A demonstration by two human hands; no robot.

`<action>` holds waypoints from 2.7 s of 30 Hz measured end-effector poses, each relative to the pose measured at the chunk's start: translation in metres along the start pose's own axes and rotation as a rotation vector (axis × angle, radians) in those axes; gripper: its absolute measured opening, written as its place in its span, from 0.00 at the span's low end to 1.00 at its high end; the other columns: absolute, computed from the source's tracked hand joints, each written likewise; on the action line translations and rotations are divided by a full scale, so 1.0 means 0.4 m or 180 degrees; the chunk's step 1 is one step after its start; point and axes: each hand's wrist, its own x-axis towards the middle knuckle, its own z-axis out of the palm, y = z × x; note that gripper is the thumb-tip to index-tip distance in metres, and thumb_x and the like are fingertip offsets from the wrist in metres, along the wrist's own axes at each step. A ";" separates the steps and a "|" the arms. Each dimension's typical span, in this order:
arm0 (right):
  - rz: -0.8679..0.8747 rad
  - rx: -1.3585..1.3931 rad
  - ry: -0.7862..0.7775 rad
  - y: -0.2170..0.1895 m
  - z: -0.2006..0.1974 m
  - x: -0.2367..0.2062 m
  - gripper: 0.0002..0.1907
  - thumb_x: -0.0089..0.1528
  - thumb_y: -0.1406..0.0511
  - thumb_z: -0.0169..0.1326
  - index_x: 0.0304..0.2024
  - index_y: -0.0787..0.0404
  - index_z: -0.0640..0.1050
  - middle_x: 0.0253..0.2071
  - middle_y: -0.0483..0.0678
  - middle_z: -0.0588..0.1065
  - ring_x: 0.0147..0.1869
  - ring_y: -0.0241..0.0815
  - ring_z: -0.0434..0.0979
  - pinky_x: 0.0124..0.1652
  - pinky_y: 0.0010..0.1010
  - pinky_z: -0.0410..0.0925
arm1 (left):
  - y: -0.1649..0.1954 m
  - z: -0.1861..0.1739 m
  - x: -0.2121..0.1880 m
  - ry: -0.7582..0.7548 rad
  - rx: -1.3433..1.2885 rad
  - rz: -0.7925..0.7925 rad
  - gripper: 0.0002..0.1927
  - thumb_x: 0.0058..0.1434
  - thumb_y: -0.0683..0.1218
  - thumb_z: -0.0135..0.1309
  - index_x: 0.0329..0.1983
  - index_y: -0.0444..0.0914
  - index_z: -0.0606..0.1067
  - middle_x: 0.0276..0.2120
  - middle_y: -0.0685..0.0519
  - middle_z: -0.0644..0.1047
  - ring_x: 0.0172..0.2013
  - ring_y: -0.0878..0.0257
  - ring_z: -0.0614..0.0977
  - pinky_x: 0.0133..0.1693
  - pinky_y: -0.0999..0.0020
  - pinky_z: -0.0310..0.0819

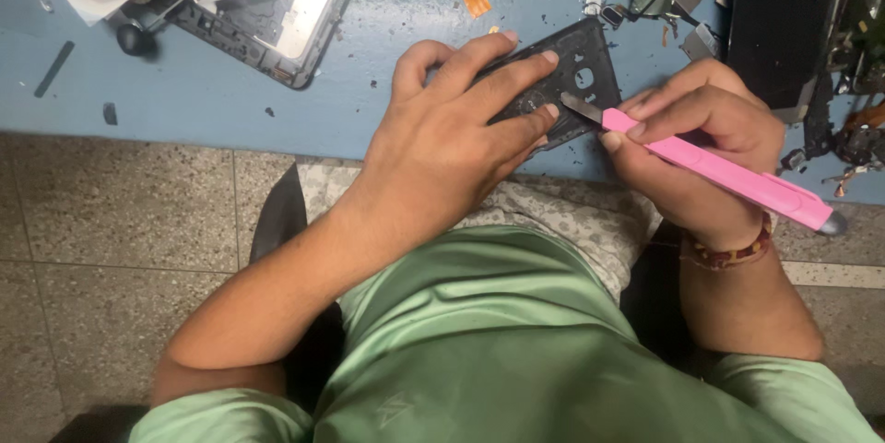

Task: The person sits at a repair workbench and uses a pink utility knife to scrape adhesive residue off the inside of a phone back cover. They reposition the cover, peel off a loosened strip of material by hand, place the cover on a white sheet, and continue scraping the surface.

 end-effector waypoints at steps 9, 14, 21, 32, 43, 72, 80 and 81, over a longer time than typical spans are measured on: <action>0.0042 0.0064 0.0056 0.009 0.014 -0.002 0.10 0.59 0.75 0.67 0.33 0.63 0.76 0.43 0.49 0.74 0.46 0.37 0.81 0.50 0.26 0.77 | 0.001 -0.006 0.002 0.0003 0.0001 0.0025 0.10 0.67 0.47 0.64 0.50 0.42 0.83 0.64 0.52 0.75 0.66 0.54 0.71 0.63 0.54 0.59; -0.0017 0.0015 -0.0002 0.004 0.014 -0.003 0.10 0.60 0.75 0.67 0.33 0.63 0.76 0.42 0.49 0.74 0.46 0.37 0.82 0.49 0.25 0.77 | 0.002 -0.005 0.001 0.0000 0.0019 0.0029 0.10 0.67 0.48 0.64 0.50 0.42 0.83 0.64 0.52 0.75 0.66 0.54 0.71 0.62 0.53 0.59; -0.0094 -0.0197 0.0025 -0.001 0.020 -0.004 0.10 0.60 0.76 0.67 0.34 0.65 0.76 0.42 0.50 0.75 0.46 0.39 0.81 0.49 0.26 0.76 | 0.001 -0.005 0.001 0.0018 0.0030 0.0030 0.10 0.67 0.47 0.64 0.50 0.42 0.83 0.64 0.53 0.75 0.66 0.54 0.71 0.63 0.53 0.59; -0.0146 -0.0174 0.0023 0.008 0.019 0.000 0.10 0.60 0.76 0.67 0.33 0.65 0.76 0.42 0.50 0.75 0.45 0.38 0.81 0.49 0.26 0.77 | 0.001 0.000 0.000 -0.0006 0.0069 0.0032 0.10 0.68 0.48 0.64 0.50 0.43 0.84 0.64 0.53 0.75 0.66 0.54 0.70 0.62 0.54 0.58; -0.0078 -0.0071 0.0062 0.005 0.019 -0.001 0.10 0.61 0.75 0.67 0.34 0.64 0.76 0.42 0.49 0.75 0.45 0.37 0.82 0.49 0.26 0.77 | 0.003 -0.002 0.000 -0.0022 0.0046 0.0035 0.10 0.68 0.48 0.64 0.50 0.43 0.84 0.65 0.53 0.74 0.67 0.54 0.70 0.63 0.53 0.58; -0.0116 -0.0356 0.0085 -0.002 0.026 0.002 0.10 0.60 0.74 0.69 0.34 0.64 0.78 0.43 0.50 0.77 0.43 0.36 0.80 0.45 0.22 0.74 | -0.002 0.000 0.000 -0.0015 0.0105 0.0023 0.11 0.68 0.50 0.65 0.51 0.44 0.84 0.67 0.51 0.72 0.67 0.54 0.70 0.63 0.53 0.58; -0.0139 -0.0616 0.0084 -0.001 0.024 -0.002 0.10 0.60 0.74 0.70 0.34 0.66 0.78 0.41 0.52 0.77 0.41 0.37 0.79 0.42 0.22 0.71 | -0.002 -0.001 0.000 -0.0036 0.0061 0.0014 0.11 0.67 0.50 0.65 0.51 0.43 0.84 0.67 0.50 0.72 0.67 0.54 0.70 0.63 0.53 0.58; -0.0162 -0.0596 0.0079 -0.001 0.023 -0.002 0.11 0.60 0.74 0.70 0.34 0.65 0.78 0.41 0.51 0.77 0.42 0.37 0.79 0.42 0.22 0.71 | -0.001 0.000 0.000 -0.0039 0.0084 0.0018 0.11 0.67 0.50 0.65 0.51 0.44 0.84 0.67 0.51 0.73 0.67 0.54 0.70 0.63 0.53 0.58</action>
